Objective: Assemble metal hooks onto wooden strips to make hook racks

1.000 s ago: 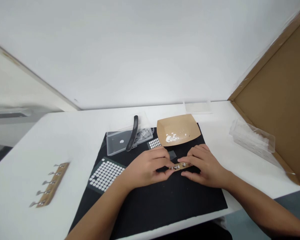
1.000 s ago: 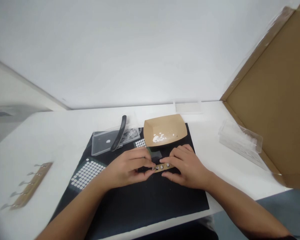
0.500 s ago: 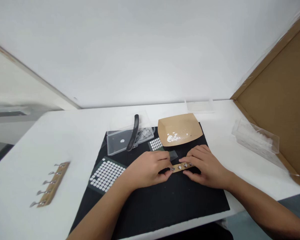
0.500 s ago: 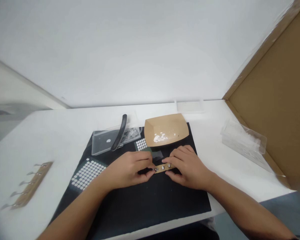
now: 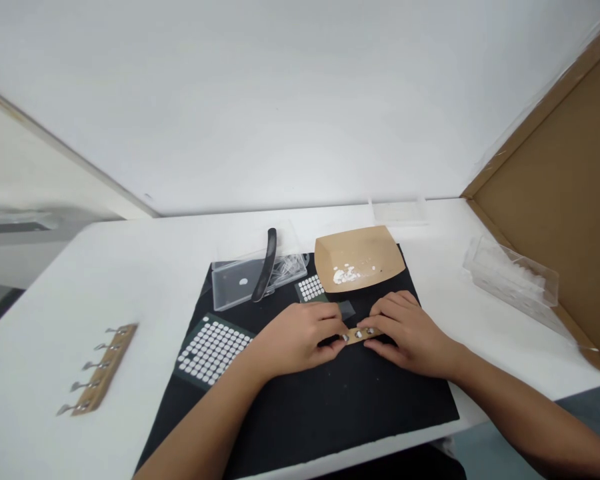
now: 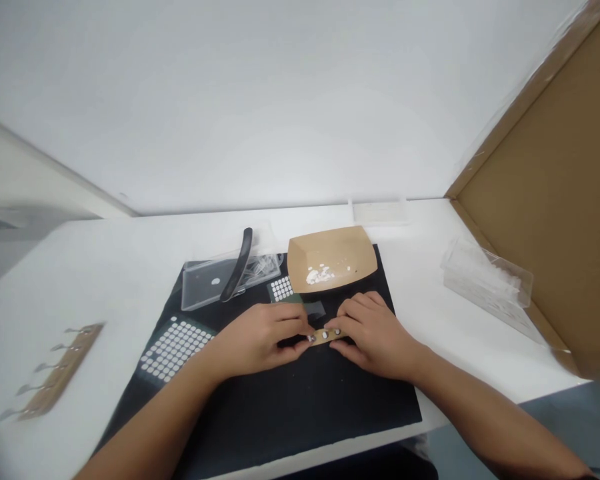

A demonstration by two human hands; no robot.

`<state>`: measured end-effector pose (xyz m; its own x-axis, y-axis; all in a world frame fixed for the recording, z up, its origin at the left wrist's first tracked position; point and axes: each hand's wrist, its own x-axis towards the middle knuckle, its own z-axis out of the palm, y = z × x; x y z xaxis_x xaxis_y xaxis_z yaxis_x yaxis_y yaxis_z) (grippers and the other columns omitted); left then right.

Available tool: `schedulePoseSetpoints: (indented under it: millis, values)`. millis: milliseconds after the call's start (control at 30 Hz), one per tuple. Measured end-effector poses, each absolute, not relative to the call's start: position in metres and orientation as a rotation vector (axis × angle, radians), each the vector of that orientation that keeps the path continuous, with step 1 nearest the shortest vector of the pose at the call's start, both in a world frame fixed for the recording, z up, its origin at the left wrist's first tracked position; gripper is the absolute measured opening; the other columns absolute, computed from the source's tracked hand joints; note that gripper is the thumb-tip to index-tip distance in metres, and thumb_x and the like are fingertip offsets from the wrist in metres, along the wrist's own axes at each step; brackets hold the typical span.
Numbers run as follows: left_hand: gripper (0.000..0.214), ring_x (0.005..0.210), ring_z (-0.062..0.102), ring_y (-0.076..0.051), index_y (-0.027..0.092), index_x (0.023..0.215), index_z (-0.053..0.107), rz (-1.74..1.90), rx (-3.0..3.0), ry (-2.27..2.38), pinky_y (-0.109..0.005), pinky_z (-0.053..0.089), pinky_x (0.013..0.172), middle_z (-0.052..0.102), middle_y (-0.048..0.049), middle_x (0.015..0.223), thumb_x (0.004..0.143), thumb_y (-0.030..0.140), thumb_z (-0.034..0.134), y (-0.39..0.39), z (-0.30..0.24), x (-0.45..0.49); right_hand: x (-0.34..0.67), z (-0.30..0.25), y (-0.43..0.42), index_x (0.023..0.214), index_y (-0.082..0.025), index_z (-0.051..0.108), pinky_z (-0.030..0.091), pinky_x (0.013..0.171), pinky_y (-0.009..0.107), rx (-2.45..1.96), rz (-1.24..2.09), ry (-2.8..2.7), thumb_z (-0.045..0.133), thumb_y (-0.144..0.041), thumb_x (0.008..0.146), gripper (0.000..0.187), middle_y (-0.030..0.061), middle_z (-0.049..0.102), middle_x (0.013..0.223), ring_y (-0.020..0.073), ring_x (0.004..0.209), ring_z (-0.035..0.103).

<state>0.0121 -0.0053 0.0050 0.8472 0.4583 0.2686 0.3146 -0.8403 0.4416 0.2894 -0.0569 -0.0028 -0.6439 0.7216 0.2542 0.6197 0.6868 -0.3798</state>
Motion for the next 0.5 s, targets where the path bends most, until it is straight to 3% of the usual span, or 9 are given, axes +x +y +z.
schedulePoseSetpoints:
  millis: [500]
  values:
    - [0.014,0.090,0.065,-0.020,0.019,0.098,0.075,0.403,2.388,0.546,-0.031,0.052,0.087,0.071,-0.0049,0.094,0.106,0.019,0.063,-0.0008,0.0061,0.0145,0.2887,-0.0072,-0.0553,0.120,-0.023,0.071,0.035,0.087,0.039,-1.078,0.393,-2.528,0.067,-0.030,0.108,0.014,0.0043,0.069,0.103,0.0224,0.096,0.059]
